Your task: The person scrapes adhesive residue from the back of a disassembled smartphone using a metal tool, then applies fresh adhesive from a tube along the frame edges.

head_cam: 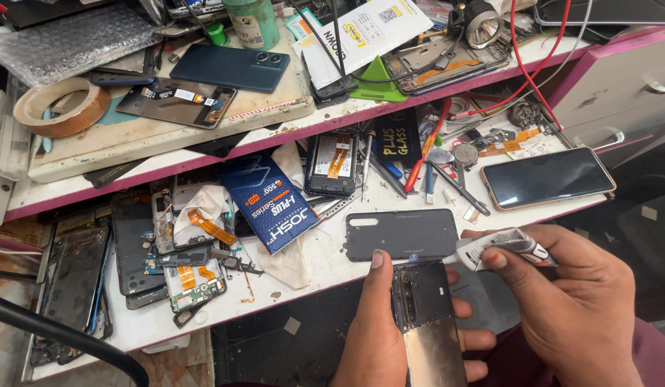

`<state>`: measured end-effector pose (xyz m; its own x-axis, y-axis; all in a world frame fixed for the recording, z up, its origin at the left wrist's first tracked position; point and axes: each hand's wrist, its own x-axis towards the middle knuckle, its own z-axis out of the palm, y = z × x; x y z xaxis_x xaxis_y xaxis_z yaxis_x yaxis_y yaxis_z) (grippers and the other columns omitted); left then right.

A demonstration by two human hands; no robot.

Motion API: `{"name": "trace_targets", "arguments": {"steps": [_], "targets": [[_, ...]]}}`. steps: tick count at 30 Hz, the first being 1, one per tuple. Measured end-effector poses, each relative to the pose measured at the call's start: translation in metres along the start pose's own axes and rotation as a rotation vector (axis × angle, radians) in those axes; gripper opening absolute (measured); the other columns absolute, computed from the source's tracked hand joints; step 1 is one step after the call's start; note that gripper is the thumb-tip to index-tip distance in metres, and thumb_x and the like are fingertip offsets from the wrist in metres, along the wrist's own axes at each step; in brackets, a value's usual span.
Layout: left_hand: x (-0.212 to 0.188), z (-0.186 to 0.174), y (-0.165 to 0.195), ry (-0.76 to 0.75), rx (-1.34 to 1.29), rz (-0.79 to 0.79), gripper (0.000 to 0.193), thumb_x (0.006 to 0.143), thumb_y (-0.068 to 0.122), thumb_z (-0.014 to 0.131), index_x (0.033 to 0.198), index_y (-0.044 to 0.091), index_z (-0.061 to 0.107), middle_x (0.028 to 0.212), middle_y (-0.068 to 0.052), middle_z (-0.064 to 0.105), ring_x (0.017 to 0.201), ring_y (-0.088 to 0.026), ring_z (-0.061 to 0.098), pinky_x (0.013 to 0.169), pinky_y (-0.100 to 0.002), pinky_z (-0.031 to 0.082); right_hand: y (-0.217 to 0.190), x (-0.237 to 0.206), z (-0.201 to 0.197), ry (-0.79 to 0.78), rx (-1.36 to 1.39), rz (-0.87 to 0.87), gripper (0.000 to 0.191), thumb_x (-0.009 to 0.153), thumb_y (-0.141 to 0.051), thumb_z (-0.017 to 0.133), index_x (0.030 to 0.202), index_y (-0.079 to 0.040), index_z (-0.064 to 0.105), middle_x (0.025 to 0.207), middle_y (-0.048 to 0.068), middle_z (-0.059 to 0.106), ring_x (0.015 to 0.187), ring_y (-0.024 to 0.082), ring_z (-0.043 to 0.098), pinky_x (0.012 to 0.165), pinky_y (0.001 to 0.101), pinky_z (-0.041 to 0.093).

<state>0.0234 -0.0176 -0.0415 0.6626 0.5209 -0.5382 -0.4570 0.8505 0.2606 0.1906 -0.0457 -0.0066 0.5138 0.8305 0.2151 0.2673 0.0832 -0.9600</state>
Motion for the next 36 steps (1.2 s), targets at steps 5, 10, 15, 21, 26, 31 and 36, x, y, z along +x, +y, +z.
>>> {"name": "trace_targets", "arguments": {"steps": [5, 10, 15, 21, 26, 31, 36], "targets": [[-0.0003, 0.0018, -0.0003, -0.012, 0.005, -0.001, 0.094, 0.094, 0.082, 0.033, 0.133, 0.003, 0.065, 0.099, -0.017, 0.067, 0.078, -0.039, 0.075, 0.062, -0.052, 0.061, 0.003, 0.0, -0.0016, -0.003, 0.002, 0.021, 0.025, 0.084, 0.005, 0.076, 0.109, 0.004, 0.075, 0.095, 0.01, 0.077, 0.083, 0.01, 0.069, 0.073, 0.0249, 0.057], [-0.001, 0.003, -0.0017, -0.037, -0.003, 0.016, 0.093, 0.096, 0.081, 0.033, 0.131, 0.002, 0.064, 0.097, -0.018, 0.068, 0.078, -0.04, 0.074, 0.063, -0.054, 0.061, 0.0033, -0.0004, -0.0014, -0.02, 0.005, 0.004, 0.023, 0.085, 0.004, 0.076, 0.107, 0.004, 0.075, 0.094, 0.01, 0.077, 0.082, 0.01, 0.07, 0.072, 0.0252, 0.058], [-0.0007, 0.0028, -0.0016, -0.066, -0.025, 0.011, 0.092, 0.098, 0.081, 0.033, 0.131, 0.001, 0.064, 0.097, -0.018, 0.068, 0.078, -0.04, 0.073, 0.064, -0.054, 0.061, 0.0031, 0.0004, -0.0003, -0.007, -0.006, 0.007, 0.024, 0.084, 0.004, 0.077, 0.108, 0.004, 0.075, 0.093, 0.01, 0.077, 0.081, 0.01, 0.069, 0.07, 0.0254, 0.057], [-0.0002, 0.0037, 0.0002, -0.044, -0.031, -0.013, 0.091, 0.096, 0.08, 0.031, 0.129, 0.002, 0.065, 0.097, -0.018, 0.07, 0.08, -0.041, 0.074, 0.064, -0.055, 0.061, 0.0018, -0.0002, -0.002, 0.009, -0.093, -0.043, 0.024, 0.085, 0.002, 0.078, 0.108, 0.005, 0.074, 0.094, 0.01, 0.077, 0.081, 0.009, 0.068, 0.07, 0.0243, 0.055], [-0.0019, 0.0053, 0.0005, -0.05, -0.035, -0.01, 0.092, 0.098, 0.08, 0.03, 0.131, 0.002, 0.065, 0.097, -0.019, 0.07, 0.082, -0.041, 0.074, 0.064, -0.054, 0.06, 0.0019, -0.0002, -0.0015, 0.014, 0.015, -0.051, 0.027, 0.086, 0.003, 0.077, 0.112, 0.005, 0.073, 0.097, 0.01, 0.076, 0.085, 0.009, 0.068, 0.074, 0.0229, 0.055], [-0.0044, 0.0068, 0.0016, -0.066, -0.029, -0.007, 0.093, 0.097, 0.08, 0.028, 0.132, 0.002, 0.065, 0.097, -0.018, 0.07, 0.083, -0.041, 0.075, 0.066, -0.053, 0.061, 0.0006, 0.0005, -0.0018, 0.011, 0.022, -0.058, 0.026, 0.086, 0.004, 0.077, 0.112, 0.005, 0.073, 0.098, 0.01, 0.076, 0.086, 0.009, 0.068, 0.075, 0.0229, 0.055], [-0.0058, 0.0092, 0.0042, -0.039, -0.026, -0.025, 0.095, 0.097, 0.08, 0.026, 0.132, 0.001, 0.066, 0.096, -0.019, 0.07, 0.083, -0.042, 0.075, 0.065, -0.053, 0.061, -0.0015, 0.0003, -0.0015, 0.014, -0.037, -0.079, 0.023, 0.087, 0.004, 0.077, 0.109, 0.006, 0.073, 0.096, 0.01, 0.076, 0.085, 0.009, 0.068, 0.075, 0.0235, 0.055]]}}
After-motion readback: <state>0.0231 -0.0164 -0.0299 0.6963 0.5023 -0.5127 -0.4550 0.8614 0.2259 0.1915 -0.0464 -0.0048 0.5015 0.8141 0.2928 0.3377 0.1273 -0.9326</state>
